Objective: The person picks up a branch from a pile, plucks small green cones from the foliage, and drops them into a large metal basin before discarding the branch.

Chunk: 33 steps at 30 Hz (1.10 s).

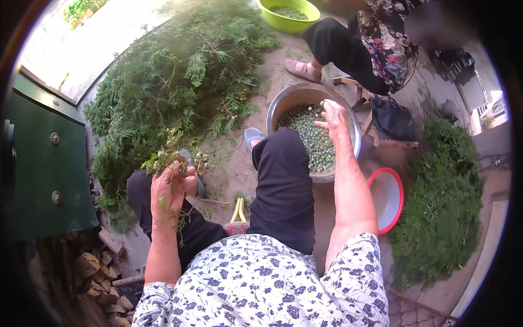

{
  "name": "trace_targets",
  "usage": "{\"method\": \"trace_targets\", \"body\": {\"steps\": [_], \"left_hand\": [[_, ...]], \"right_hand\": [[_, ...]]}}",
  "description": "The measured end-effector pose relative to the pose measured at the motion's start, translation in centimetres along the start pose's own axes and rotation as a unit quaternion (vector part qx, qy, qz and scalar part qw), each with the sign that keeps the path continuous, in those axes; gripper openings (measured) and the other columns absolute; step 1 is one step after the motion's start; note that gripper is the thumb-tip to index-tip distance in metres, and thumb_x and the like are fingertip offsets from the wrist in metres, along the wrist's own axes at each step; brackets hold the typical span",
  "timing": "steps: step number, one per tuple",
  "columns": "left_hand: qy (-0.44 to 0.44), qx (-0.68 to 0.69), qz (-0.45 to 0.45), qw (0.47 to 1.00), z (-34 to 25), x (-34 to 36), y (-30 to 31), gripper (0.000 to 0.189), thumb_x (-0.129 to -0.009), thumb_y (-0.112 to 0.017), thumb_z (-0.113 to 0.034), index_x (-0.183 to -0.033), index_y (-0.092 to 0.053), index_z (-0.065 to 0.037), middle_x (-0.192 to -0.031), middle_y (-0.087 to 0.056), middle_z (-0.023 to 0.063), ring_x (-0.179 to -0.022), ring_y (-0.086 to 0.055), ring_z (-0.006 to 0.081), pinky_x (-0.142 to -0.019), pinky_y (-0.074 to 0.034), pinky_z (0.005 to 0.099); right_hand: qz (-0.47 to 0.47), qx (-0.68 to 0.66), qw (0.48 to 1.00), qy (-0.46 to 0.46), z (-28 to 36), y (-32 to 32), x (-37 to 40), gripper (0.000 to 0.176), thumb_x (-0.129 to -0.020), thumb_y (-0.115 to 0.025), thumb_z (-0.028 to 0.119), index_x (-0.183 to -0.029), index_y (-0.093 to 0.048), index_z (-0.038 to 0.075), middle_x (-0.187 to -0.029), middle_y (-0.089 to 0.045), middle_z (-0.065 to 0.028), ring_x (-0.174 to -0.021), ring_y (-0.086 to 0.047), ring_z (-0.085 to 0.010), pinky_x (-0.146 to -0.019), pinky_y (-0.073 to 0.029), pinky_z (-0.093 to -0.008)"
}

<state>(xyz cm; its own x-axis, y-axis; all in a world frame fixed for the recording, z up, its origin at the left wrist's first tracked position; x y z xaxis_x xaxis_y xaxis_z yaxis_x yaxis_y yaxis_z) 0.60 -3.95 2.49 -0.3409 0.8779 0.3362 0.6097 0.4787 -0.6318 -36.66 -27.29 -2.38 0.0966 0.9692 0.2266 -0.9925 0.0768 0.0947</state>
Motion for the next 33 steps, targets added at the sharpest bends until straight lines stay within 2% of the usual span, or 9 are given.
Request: {"method": "trace_targets", "body": {"steps": [4,7,11,14,17,18,23,29,33], "left_hand": [[0.029,-0.072,-0.066,0.995,0.0,2.3,0.1,0.019,-0.086,-0.058,-0.009,-0.100,-0.057,0.002,-0.086,-0.064,0.0121,-0.066,-0.065,0.0229,-0.047,-0.054,0.0262],[0.027,-0.084,-0.086,0.992,0.5,3.2,0.6,0.018,-0.085,-0.060,-0.012,-0.097,-0.055,0.001,-0.085,-0.064,0.0124,-0.058,-0.063,0.0200,-0.038,-0.048,0.0226],[0.021,-0.029,-0.071,0.997,0.7,4.0,0.0,0.011,-0.085,-0.058,-0.009,-0.089,-0.054,0.000,-0.076,-0.061,0.0131,-0.059,-0.061,0.0209,-0.042,-0.046,0.0251],[0.039,-0.017,-0.080,0.996,0.8,4.5,0.2,0.012,-0.085,-0.058,-0.009,-0.090,-0.055,0.002,-0.077,-0.061,0.0114,-0.059,-0.062,0.0208,-0.041,-0.046,0.0246],[0.036,-0.012,-0.043,0.998,0.9,4.7,0.3,0.014,-0.084,-0.058,-0.009,-0.093,-0.055,0.002,-0.078,-0.060,0.0082,-0.064,-0.064,0.0218,-0.043,-0.050,0.0249],[0.044,-0.003,-0.041,0.998,1.1,4.8,0.3,0.014,-0.085,-0.058,-0.009,-0.095,-0.056,0.002,-0.079,-0.060,0.0084,-0.064,-0.064,0.0217,-0.043,-0.049,0.0247],[0.086,0.030,-0.032,0.995,2.1,4.7,0.2,0.015,-0.086,-0.057,-0.011,-0.095,-0.058,0.001,-0.082,-0.061,0.0077,-0.070,-0.064,0.0226,-0.048,-0.052,0.0270],[0.109,0.065,-0.093,0.988,2.9,4.4,0.0,0.015,-0.086,-0.058,-0.013,-0.093,-0.057,0.000,-0.081,-0.062,0.0080,-0.074,-0.065,0.0228,-0.057,-0.057,0.0297],[0.104,0.076,-0.087,0.988,3.8,3.8,0.4,0.013,-0.085,-0.059,-0.013,-0.091,-0.058,-0.001,-0.078,-0.062,0.0065,-0.067,-0.063,0.0163,-0.055,-0.055,0.0278]], "right_hand": [[-0.119,0.078,0.988,0.061,-1.8,3.8,-1.2,0.020,-0.080,-0.061,0.012,-0.096,-0.065,0.001,-0.083,-0.062,-0.0046,-0.073,-0.058,-0.0106,-0.059,-0.053,-0.0274],[-0.154,0.226,0.946,0.173,-3.4,6.7,-3.1,0.023,-0.076,-0.065,0.012,-0.097,-0.065,0.001,-0.089,-0.063,-0.0028,-0.068,-0.056,-0.0063,-0.055,-0.046,-0.0214],[-0.115,0.275,0.934,0.199,-3.8,8.1,-4.1,0.030,-0.079,-0.061,0.018,-0.105,-0.062,0.004,-0.097,-0.064,-0.0056,-0.087,-0.058,-0.0155,-0.078,-0.045,-0.0288],[-0.112,0.529,0.767,0.344,-6.9,12.0,-8.3,0.033,-0.078,-0.056,0.015,-0.108,-0.060,0.002,-0.101,-0.063,-0.0149,-0.089,-0.061,-0.0261,-0.083,-0.045,-0.0353],[-0.175,0.431,0.863,0.195,-1.0,7.8,-1.5,0.027,-0.077,-0.052,0.013,-0.099,-0.064,0.003,-0.099,-0.064,-0.0150,-0.094,-0.061,-0.0276,-0.084,-0.046,-0.0350],[-0.162,0.370,0.875,0.268,0.9,5.6,0.5,0.027,-0.076,-0.054,0.013,-0.098,-0.064,0.002,-0.090,-0.067,-0.0116,-0.082,-0.064,-0.0233,-0.078,-0.047,-0.0321],[0.041,0.021,0.985,0.168,6.7,-7.1,11.2,0.019,-0.082,-0.057,0.001,-0.099,-0.064,0.005,-0.079,-0.060,0.0008,-0.067,-0.054,-0.0073,-0.059,-0.044,-0.0208],[0.275,0.156,0.882,0.349,6.9,-16.7,22.9,0.022,-0.069,-0.069,0.002,-0.090,-0.062,0.003,-0.081,-0.057,-0.0090,-0.072,-0.059,-0.0202,-0.064,-0.048,-0.0296],[0.275,0.187,0.849,0.411,4.2,-19.2,24.4,0.031,-0.062,-0.071,0.006,-0.092,-0.062,0.006,-0.080,-0.052,-0.0085,-0.078,-0.055,-0.0245,-0.067,-0.046,-0.0341]]}}
Point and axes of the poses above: each hand's wrist, its own x-axis away from the middle knuckle, its own y-axis out of the back of the hand, z = x × y, the point moved 3 cm from there along -x, towards the middle knuckle
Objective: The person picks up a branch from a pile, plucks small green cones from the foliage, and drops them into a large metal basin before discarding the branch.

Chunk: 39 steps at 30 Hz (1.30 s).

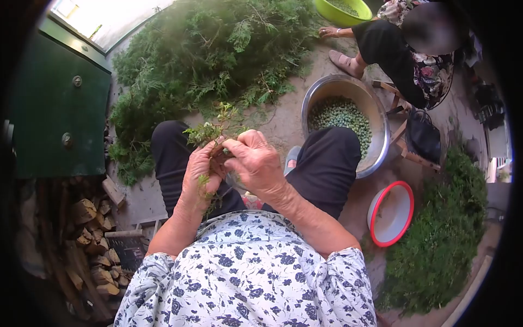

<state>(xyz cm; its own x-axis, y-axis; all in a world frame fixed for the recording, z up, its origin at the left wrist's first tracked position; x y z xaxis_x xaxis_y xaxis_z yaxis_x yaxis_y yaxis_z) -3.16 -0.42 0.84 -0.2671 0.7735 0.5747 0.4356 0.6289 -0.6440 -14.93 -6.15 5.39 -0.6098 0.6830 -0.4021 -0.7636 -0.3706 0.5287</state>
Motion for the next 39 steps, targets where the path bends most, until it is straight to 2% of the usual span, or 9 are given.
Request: {"method": "trace_targets", "body": {"steps": [7,12,16,21,27,29,30,33,39], "left_hand": [[-0.018,-0.055,-0.012,0.998,0.7,-0.2,-0.3,0.011,-0.086,-0.057,-0.009,-0.092,-0.058,0.001,-0.081,-0.063,0.0075,-0.065,-0.061,0.0151,-0.056,-0.053,0.0267],[0.001,-0.099,-0.007,0.995,0.3,-0.3,-0.7,0.012,-0.087,-0.056,-0.006,-0.093,-0.055,0.004,-0.082,-0.062,0.0130,-0.070,-0.065,0.0225,-0.059,-0.057,0.0292],[0.038,-0.060,0.005,0.997,0.6,-1.1,0.0,0.015,-0.087,-0.056,-0.007,-0.095,-0.055,0.005,-0.079,-0.062,0.0132,-0.073,-0.065,0.0257,-0.057,-0.056,0.0292],[0.059,0.001,0.034,0.998,0.7,-2.2,1.4,0.020,-0.086,-0.055,-0.011,-0.101,-0.055,0.003,-0.078,-0.060,0.0102,-0.067,-0.059,0.0212,-0.053,-0.047,0.0274],[0.062,0.054,0.045,0.996,1.2,-2.0,0.8,0.016,-0.088,-0.054,-0.014,-0.093,-0.057,0.001,-0.072,-0.057,0.0082,-0.064,-0.056,0.0190,-0.053,-0.042,0.0267],[0.055,0.051,0.049,0.996,1.6,-2.1,0.9,0.019,-0.088,-0.054,-0.015,-0.096,-0.057,0.001,-0.074,-0.058,0.0082,-0.065,-0.054,0.0187,-0.054,-0.043,0.0271],[0.047,0.051,0.055,0.996,1.8,-2.2,0.7,0.022,-0.088,-0.054,-0.016,-0.099,-0.056,0.002,-0.076,-0.058,0.0081,-0.066,-0.053,0.0183,-0.055,-0.044,0.0274],[0.049,0.043,0.074,0.995,2.3,-2.1,-0.3,0.020,-0.088,-0.054,-0.017,-0.098,-0.057,0.001,-0.076,-0.059,0.0078,-0.066,-0.053,0.0179,-0.055,-0.043,0.0263],[0.033,-0.020,0.068,0.997,2.7,-1.5,-1.1,0.018,-0.088,-0.055,-0.017,-0.096,-0.057,0.000,-0.074,-0.058,0.0071,-0.061,-0.052,0.0167,-0.052,-0.040,0.0251]], "right_hand": [[0.010,0.053,0.998,-0.033,-2.1,-1.2,-0.2,0.025,-0.066,-0.069,0.008,-0.090,-0.063,0.007,-0.078,-0.051,-0.0083,-0.076,-0.055,-0.0239,-0.066,-0.046,-0.0319],[0.042,-0.283,0.916,-0.282,-4.9,0.1,-0.2,0.005,-0.081,-0.060,0.005,-0.085,-0.061,0.002,-0.070,-0.053,0.0034,-0.061,-0.048,-0.0043,-0.052,-0.039,-0.0195],[-0.069,-0.298,0.898,-0.316,-7.8,4.7,-0.7,0.010,-0.085,-0.058,0.010,-0.093,-0.058,0.004,-0.074,-0.057,0.0006,-0.060,-0.050,-0.0048,-0.053,-0.039,-0.0173],[-0.174,0.068,0.956,-0.228,-16.4,14.3,0.9,0.018,-0.079,-0.049,-0.003,-0.087,-0.064,0.001,-0.085,-0.063,-0.0071,-0.082,-0.059,-0.0158,-0.076,-0.045,-0.0273],[-0.182,0.348,0.903,-0.176,-17.9,18.3,2.2,0.016,-0.083,-0.055,0.011,-0.093,-0.063,0.002,-0.091,-0.061,-0.0160,-0.087,-0.058,-0.0312,-0.079,-0.045,-0.0359],[-0.203,0.143,0.932,-0.263,-15.5,15.6,1.6,0.022,-0.089,-0.055,0.021,-0.095,-0.062,0.001,-0.088,-0.062,-0.0105,-0.078,-0.060,-0.0216,-0.071,-0.047,-0.0326],[-0.195,-0.121,0.931,-0.284,-14.9,12.9,2.0,0.026,-0.091,-0.052,0.025,-0.098,-0.061,0.002,-0.085,-0.062,-0.0066,-0.074,-0.059,-0.0128,-0.064,-0.048,-0.0271],[-0.070,-0.389,0.836,-0.381,-10.8,4.6,2.9,0.038,-0.091,-0.047,0.039,-0.101,-0.056,0.003,-0.084,-0.059,-0.0042,-0.073,-0.058,-0.0111,-0.062,-0.048,-0.0249],[-0.034,-0.551,0.658,-0.512,-7.2,-0.4,3.6,0.059,-0.083,-0.045,0.062,-0.095,-0.053,0.006,-0.067,-0.050,-0.0014,-0.046,-0.044,-0.0080,-0.039,-0.030,-0.0210]]}}
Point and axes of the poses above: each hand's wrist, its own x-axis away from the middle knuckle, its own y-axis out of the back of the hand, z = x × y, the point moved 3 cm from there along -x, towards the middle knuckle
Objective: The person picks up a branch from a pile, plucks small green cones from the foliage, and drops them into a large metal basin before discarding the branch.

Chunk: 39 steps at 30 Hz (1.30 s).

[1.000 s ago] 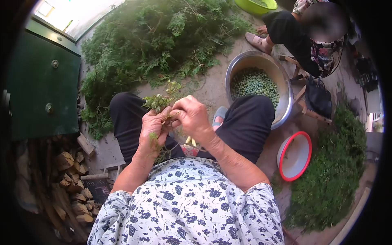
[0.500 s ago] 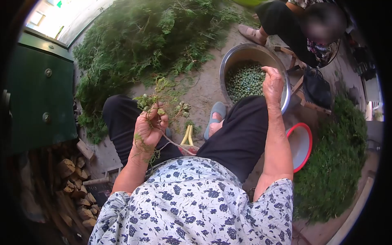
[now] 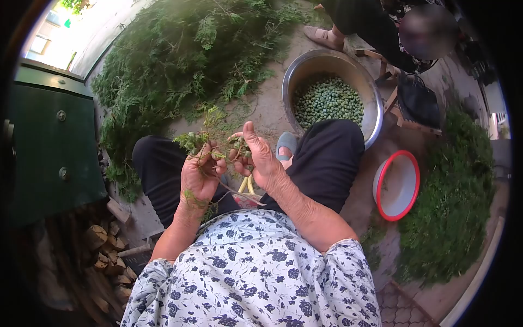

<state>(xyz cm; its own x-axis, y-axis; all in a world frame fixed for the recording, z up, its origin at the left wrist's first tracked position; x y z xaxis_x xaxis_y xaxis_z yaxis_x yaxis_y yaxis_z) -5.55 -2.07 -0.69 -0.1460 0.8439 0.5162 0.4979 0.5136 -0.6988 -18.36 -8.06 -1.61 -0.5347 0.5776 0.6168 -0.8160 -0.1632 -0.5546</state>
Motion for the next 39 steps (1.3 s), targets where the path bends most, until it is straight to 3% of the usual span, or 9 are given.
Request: {"method": "trace_targets", "body": {"steps": [7,12,16,18,31,34,36,38,39], "left_hand": [[0.006,-0.029,0.003,1.000,0.0,0.5,-0.9,0.017,-0.087,-0.057,-0.016,-0.093,-0.055,-0.001,-0.068,-0.053,0.0052,-0.053,-0.046,0.0142,-0.045,-0.033,0.0232],[0.031,0.009,-0.034,0.999,0.8,0.9,-0.9,0.019,-0.085,-0.060,-0.014,-0.094,-0.054,0.002,-0.068,-0.052,0.0067,-0.055,-0.046,0.0139,-0.044,-0.030,0.0212],[0.041,0.042,-0.054,0.997,0.9,0.7,-1.0,0.020,-0.084,-0.061,-0.013,-0.093,-0.054,0.005,-0.069,-0.052,0.0081,-0.057,-0.048,0.0144,-0.043,-0.031,0.0211],[0.035,0.018,-0.056,0.998,0.6,0.5,-0.7,0.018,-0.085,-0.060,-0.014,-0.092,-0.054,0.002,-0.067,-0.051,0.0062,-0.054,-0.047,0.0138,-0.042,-0.031,0.0209],[0.030,0.007,-0.029,0.999,1.0,0.7,-0.4,0.016,-0.084,-0.061,-0.010,-0.089,-0.051,0.002,-0.067,-0.052,0.0074,-0.052,-0.047,0.0144,-0.041,-0.031,0.0219],[0.018,-0.013,-0.061,0.998,1.1,1.2,-0.9,0.013,-0.085,-0.060,-0.008,-0.088,-0.050,0.000,-0.068,-0.052,0.0064,-0.052,-0.047,0.0123,-0.040,-0.030,0.0207],[-0.004,-0.047,-0.062,0.997,0.9,1.4,-0.9,0.014,-0.086,-0.057,-0.012,-0.092,-0.054,0.001,-0.065,-0.050,0.0042,-0.046,-0.040,0.0104,-0.040,-0.027,0.0222],[-0.054,-0.094,-0.067,0.992,-1.0,2.2,-1.0,0.013,-0.086,-0.057,-0.010,-0.092,-0.054,0.002,-0.067,-0.052,0.0039,-0.046,-0.040,0.0093,-0.039,-0.025,0.0207],[-0.070,-0.108,-0.079,0.989,-1.5,2.2,-0.9,0.013,-0.086,-0.057,-0.009,-0.092,-0.055,0.002,-0.068,-0.052,0.0042,-0.046,-0.041,0.0094,-0.038,-0.025,0.0202]], "right_hand": [[-0.038,0.096,0.989,0.102,-0.5,1.2,-1.6,0.041,-0.087,-0.053,0.047,-0.079,-0.052,0.007,-0.058,-0.046,0.0010,-0.040,-0.037,-0.0068,-0.036,-0.027,-0.0229],[-0.127,0.316,0.881,0.329,0.6,1.5,-2.2,0.035,-0.088,-0.054,0.038,-0.072,-0.052,0.008,-0.053,-0.038,0.0039,-0.041,-0.036,-0.0067,-0.036,-0.030,-0.0272],[-0.124,0.139,0.974,0.127,-0.1,1.2,-1.6,0.032,-0.088,-0.054,0.037,-0.077,-0.054,0.008,-0.056,-0.045,0.0012,-0.049,-0.046,-0.0074,-0.038,-0.034,-0.0258],[-0.020,-0.053,0.998,0.019,-1.0,1.1,-1.5,0.032,-0.088,-0.053,0.040,-0.084,-0.056,0.008,-0.064,-0.055,-0.0013,-0.042,-0.045,-0.0087,-0.036,-0.031,-0.0229],[0.014,-0.011,0.999,0.035,-1.0,0.8,-1.5,0.021,-0.087,-0.059,0.027,-0.080,-0.054,0.008,-0.060,-0.050,0.0011,-0.038,-0.035,-0.0066,-0.035,-0.027,-0.0216],[-0.046,0.160,0.979,0.115,-0.7,1.8,-2.9,0.028,-0.087,-0.058,0.028,-0.069,-0.053,0.007,-0.053,-0.047,-0.0004,-0.040,-0.037,-0.0103,-0.037,-0.029,-0.0271],[-0.129,0.386,0.793,0.453,0.7,3.7,-4.4,0.034,-0.087,-0.057,0.028,-0.062,-0.052,0.005,-0.051,-0.046,-0.0038,-0.044,-0.042,-0.0143,-0.042,-0.034,-0.0330],[-0.288,0.338,0.856,0.266,4.5,7.7,-3.8,0.036,-0.088,-0.056,0.030,-0.063,-0.054,0.004,-0.054,-0.050,-0.0064,-0.049,-0.043,-0.0153,-0.050,-0.038,-0.0343],[-0.304,0.338,0.844,0.284,5.8,9.0,-3.7,0.036,-0.088,-0.056,0.030,-0.063,-0.054,0.004,-0.055,-0.050,-0.0057,-0.050,-0.042,-0.0137,-0.050,-0.038,-0.0319]]}}
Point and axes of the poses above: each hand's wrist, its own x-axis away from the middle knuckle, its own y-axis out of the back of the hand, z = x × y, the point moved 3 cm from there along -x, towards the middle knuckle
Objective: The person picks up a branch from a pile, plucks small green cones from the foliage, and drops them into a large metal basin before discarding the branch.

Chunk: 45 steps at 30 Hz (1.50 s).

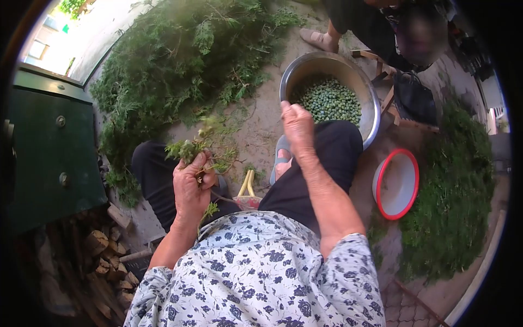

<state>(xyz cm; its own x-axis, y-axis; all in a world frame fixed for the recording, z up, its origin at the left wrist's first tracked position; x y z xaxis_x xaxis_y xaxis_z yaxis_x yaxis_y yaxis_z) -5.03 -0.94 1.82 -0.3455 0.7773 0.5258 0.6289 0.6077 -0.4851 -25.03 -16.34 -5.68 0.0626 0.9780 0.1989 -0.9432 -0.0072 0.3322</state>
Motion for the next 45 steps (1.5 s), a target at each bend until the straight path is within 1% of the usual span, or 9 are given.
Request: {"method": "trace_targets", "body": {"steps": [7,18,20,22,26,30,36,38,45], "left_hand": [[0.048,-0.046,0.002,0.998,0.2,-0.2,-0.5,0.013,-0.085,-0.058,-0.009,-0.092,-0.057,0.001,-0.066,-0.056,0.0042,-0.050,-0.050,0.0113,-0.042,-0.036,0.0193],[0.049,-0.114,0.015,0.992,0.1,0.2,-1.0,0.009,-0.083,-0.061,-0.011,-0.088,-0.058,-0.003,-0.065,-0.058,0.0039,-0.051,-0.053,0.0106,-0.043,-0.041,0.0190],[0.053,-0.098,0.021,0.994,0.4,0.0,-1.2,0.009,-0.083,-0.060,-0.010,-0.087,-0.058,-0.002,-0.065,-0.058,0.0045,-0.050,-0.052,0.0106,-0.041,-0.040,0.0186],[0.064,-0.088,0.037,0.993,0.6,-0.3,-1.4,0.009,-0.083,-0.060,-0.009,-0.088,-0.057,-0.002,-0.066,-0.057,0.0051,-0.049,-0.051,0.0106,-0.041,-0.039,0.0185],[0.120,-0.061,0.048,0.990,1.1,-0.8,-1.4,0.008,-0.082,-0.059,-0.007,-0.087,-0.057,-0.001,-0.067,-0.056,0.0067,-0.048,-0.049,0.0107,-0.039,-0.037,0.0184],[0.130,-0.069,0.069,0.987,1.6,-1.3,-1.6,0.010,-0.082,-0.061,-0.011,-0.085,-0.056,-0.003,-0.064,-0.057,0.0051,-0.044,-0.048,0.0101,-0.038,-0.037,0.0177],[0.143,-0.070,0.056,0.986,1.8,-1.3,-1.6,0.009,-0.082,-0.061,-0.009,-0.086,-0.056,-0.003,-0.064,-0.058,0.0047,-0.043,-0.048,0.0088,-0.035,-0.035,0.0162],[0.145,-0.077,0.064,0.984,1.7,-1.2,-1.6,0.009,-0.082,-0.061,-0.009,-0.087,-0.056,-0.003,-0.064,-0.058,0.0044,-0.043,-0.048,0.0085,-0.035,-0.034,0.0160],[0.127,-0.089,0.049,0.987,1.5,-1.1,-0.8,0.011,-0.081,-0.063,-0.010,-0.085,-0.056,-0.003,-0.063,-0.056,0.0040,-0.042,-0.047,0.0086,-0.034,-0.032,0.0166]], "right_hand": [[-0.098,0.121,0.960,0.234,3.1,7.3,-6.8,0.016,-0.079,-0.062,0.016,-0.089,-0.066,0.005,-0.084,-0.064,-0.0105,-0.081,-0.060,-0.0212,-0.077,-0.046,-0.0320],[-0.206,0.238,0.926,0.207,-1.4,14.2,-11.1,0.017,-0.075,-0.061,0.011,-0.089,-0.067,0.005,-0.086,-0.066,-0.0144,-0.082,-0.062,-0.0271,-0.075,-0.047,-0.0330],[-0.208,0.304,0.875,0.315,-0.7,12.9,-10.5,0.016,-0.074,-0.061,0.010,-0.089,-0.067,0.005,-0.083,-0.066,-0.0130,-0.077,-0.063,-0.0258,-0.073,-0.047,-0.0326],[-0.063,0.022,0.997,0.030,1.0,10.2,-8.0,0.017,-0.076,-0.058,0.003,-0.091,-0.066,0.003,-0.077,-0.065,-0.0055,-0.063,-0.060,-0.0135,-0.060,-0.047,-0.0266],[0.134,0.033,0.972,0.190,3.7,3.3,-1.4,0.018,-0.077,-0.059,0.003,-0.093,-0.066,0.001,-0.081,-0.063,-0.0008,-0.075,-0.057,-0.0085,-0.069,-0.045,-0.0224],[0.354,-0.138,0.925,-0.014,7.4,-0.2,5.3,0.025,-0.079,-0.059,0.002,-0.103,-0.062,0.000,-0.094,-0.063,-0.0042,-0.084,-0.058,-0.0105,-0.076,-0.046,-0.0231],[0.438,-0.239,0.866,0.011,7.7,-1.5,5.8,0.038,-0.076,-0.059,-0.002,-0.114,-0.056,0.002,-0.107,-0.058,-0.0046,-0.091,-0.055,-0.0118,-0.082,-0.044,-0.0254],[0.427,-0.047,0.885,0.179,8.0,-1.4,5.5,0.037,-0.075,-0.062,0.000,-0.112,-0.056,0.002,-0.099,-0.057,-0.0048,-0.092,-0.055,-0.0142,-0.082,-0.044,-0.0288],[0.341,0.155,0.855,0.359,7.2,-1.6,5.8,0.022,-0.080,-0.061,0.011,-0.100,-0.057,0.002,-0.085,-0.052,-0.0125,-0.079,-0.053,-0.0267,-0.072,-0.044,-0.0330]]}}
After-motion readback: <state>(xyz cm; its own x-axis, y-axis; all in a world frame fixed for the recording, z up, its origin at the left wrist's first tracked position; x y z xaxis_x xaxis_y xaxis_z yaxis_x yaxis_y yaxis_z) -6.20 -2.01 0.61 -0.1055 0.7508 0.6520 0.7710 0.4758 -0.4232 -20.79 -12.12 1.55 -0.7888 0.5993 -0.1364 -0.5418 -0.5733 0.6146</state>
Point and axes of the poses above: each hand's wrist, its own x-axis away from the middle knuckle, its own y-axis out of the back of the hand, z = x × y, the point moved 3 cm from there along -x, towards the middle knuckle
